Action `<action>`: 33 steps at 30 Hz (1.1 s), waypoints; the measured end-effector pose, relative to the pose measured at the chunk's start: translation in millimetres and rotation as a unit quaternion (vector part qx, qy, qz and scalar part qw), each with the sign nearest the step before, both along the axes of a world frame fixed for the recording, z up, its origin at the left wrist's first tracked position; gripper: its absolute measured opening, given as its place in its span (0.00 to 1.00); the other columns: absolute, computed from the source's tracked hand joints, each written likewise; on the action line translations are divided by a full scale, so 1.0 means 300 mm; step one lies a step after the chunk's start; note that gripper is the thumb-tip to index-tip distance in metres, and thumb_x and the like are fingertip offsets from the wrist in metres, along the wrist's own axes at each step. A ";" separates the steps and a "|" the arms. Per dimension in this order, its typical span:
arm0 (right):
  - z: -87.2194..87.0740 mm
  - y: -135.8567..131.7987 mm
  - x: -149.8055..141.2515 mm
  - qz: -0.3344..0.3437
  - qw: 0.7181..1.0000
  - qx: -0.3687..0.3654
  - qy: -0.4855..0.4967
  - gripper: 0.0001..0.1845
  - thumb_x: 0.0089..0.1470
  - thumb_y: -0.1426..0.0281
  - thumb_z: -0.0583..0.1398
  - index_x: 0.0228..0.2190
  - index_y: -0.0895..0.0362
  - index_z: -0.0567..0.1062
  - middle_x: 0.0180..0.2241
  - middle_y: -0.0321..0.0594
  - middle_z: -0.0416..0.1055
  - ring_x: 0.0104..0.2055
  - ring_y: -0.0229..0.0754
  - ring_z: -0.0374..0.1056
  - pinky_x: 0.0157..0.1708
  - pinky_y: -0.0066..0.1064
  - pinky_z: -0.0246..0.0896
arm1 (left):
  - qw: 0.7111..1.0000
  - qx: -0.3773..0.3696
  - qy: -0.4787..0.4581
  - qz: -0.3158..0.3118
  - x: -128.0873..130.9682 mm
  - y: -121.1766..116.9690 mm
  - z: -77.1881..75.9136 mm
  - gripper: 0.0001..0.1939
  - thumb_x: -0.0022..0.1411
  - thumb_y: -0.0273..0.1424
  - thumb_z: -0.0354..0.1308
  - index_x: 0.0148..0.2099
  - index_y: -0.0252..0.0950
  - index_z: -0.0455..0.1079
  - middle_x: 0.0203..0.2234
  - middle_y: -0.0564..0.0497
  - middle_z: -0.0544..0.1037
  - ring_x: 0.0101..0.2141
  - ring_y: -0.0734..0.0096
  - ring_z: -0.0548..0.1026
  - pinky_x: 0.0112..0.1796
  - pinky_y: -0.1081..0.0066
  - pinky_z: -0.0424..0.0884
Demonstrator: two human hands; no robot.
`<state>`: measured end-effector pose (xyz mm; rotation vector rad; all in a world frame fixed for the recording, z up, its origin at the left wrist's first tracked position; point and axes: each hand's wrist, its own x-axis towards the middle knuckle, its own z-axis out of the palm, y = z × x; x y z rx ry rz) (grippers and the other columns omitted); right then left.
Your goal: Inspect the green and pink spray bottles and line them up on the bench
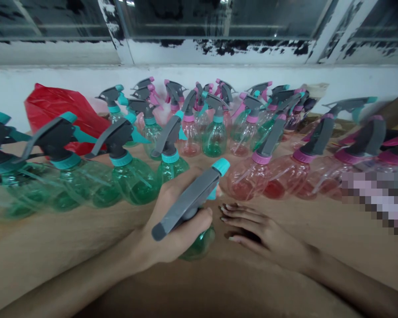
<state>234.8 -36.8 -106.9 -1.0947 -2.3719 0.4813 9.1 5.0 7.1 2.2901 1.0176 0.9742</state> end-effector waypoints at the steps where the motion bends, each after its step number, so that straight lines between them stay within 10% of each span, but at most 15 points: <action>1: 0.000 0.000 0.000 -0.001 1.000 0.000 0.001 0.18 0.61 0.65 0.56 0.52 0.54 0.70 0.57 0.41 0.67 0.61 0.44 0.57 0.61 0.44 0.55 | 1.000 -0.007 -0.010 -0.013 0.000 0.001 -0.002 0.08 0.50 0.26 0.50 0.33 0.43 0.65 0.23 0.57 0.69 0.22 0.70 0.70 0.28 0.70 0.72; 33: -0.003 0.002 0.005 0.007 1.000 0.003 -0.013 0.19 0.62 0.65 0.56 0.52 0.55 0.68 0.57 0.42 0.66 0.62 0.43 0.56 0.61 0.44 0.54 | 0.996 -0.044 -0.078 -0.028 0.014 0.003 -0.021 0.10 0.50 0.24 0.53 0.37 0.40 0.66 0.28 0.55 0.73 0.26 0.69 0.76 0.29 0.70 0.74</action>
